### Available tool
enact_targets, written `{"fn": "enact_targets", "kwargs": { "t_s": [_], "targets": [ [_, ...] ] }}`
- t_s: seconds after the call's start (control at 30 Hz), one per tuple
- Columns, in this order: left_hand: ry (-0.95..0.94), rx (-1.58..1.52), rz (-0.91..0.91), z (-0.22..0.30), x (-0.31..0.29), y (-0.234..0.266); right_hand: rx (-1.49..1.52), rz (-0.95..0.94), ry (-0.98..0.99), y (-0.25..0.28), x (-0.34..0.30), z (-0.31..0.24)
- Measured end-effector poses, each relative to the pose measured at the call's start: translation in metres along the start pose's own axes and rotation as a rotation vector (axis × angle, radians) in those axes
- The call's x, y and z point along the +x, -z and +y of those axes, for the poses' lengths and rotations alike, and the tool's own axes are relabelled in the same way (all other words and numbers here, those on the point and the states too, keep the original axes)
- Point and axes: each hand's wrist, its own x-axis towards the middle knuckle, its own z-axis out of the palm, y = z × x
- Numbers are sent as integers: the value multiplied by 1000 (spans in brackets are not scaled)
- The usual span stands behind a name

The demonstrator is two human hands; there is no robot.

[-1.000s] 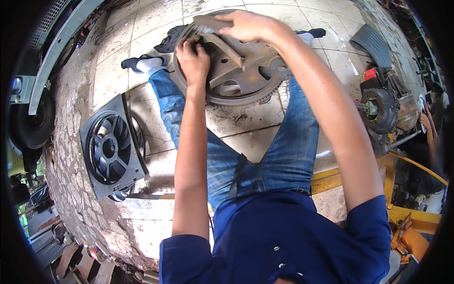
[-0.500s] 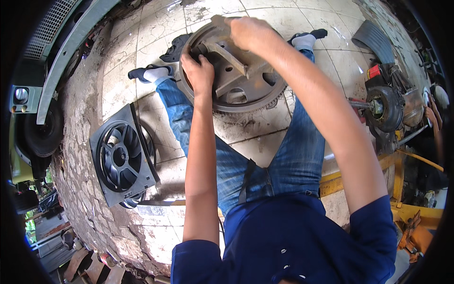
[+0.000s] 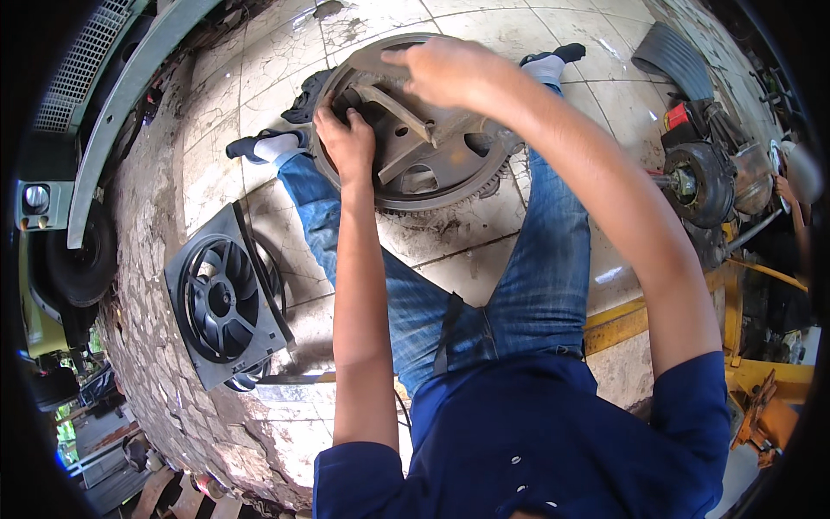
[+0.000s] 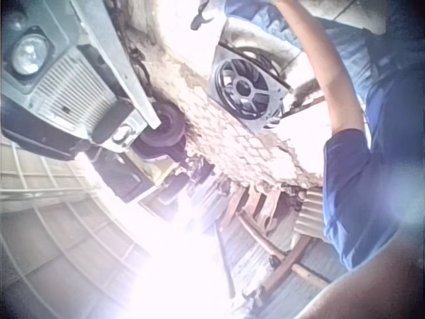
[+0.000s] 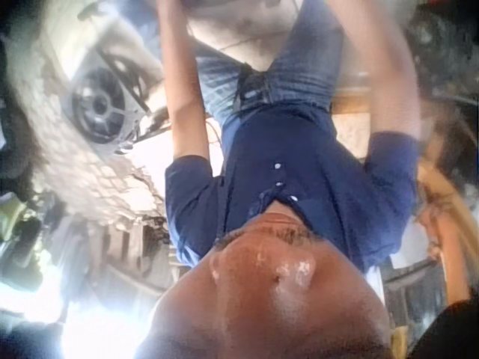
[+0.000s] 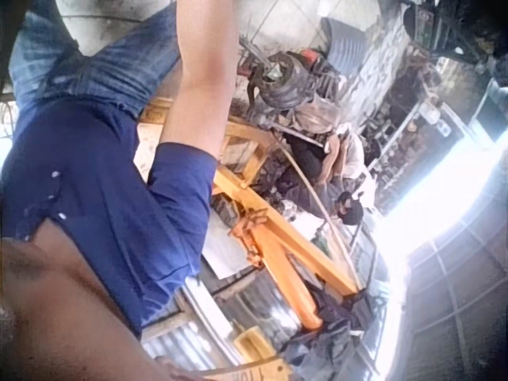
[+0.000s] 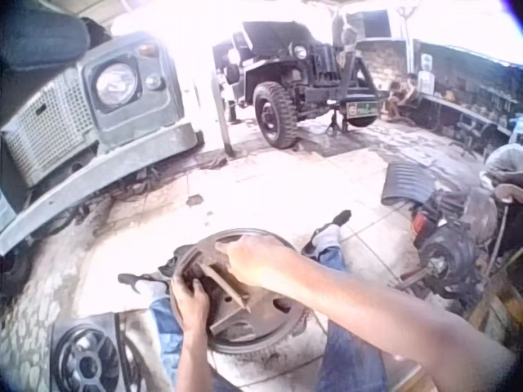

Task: The person sits on the floor and scrubs a large circular metal part with a wire brush, repeatedly rubbing its surface and edges. The person holds the part steady with one hand while brushing with the other, occasionally repositioning the part to access different areas.

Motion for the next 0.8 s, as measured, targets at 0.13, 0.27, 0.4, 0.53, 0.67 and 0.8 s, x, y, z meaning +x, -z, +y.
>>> {"fn": "enact_targets", "kwargs": {
  "t_s": [0.13,0.27,0.4,0.53,0.67,0.8],
  "targets": [
    [-68,30,-24,5,5,-14,-20,67,-149,-11,3,38],
    [-51,17,-11,-6,3,-5,7,100,-68,-17,-31,-6],
    [19,-6,-50,4,5,-7,179,139,-151,-23,-47,25],
    [-210,117,41,21,4,-2,364,30,-168,-13,-82,18],
    [-286,92,83,30,27,-5,358,127,-108,-24,-119,17],
    [-66,119,-81,5,75,0,374,122,-119,-29,-145,14]
  ]
}}
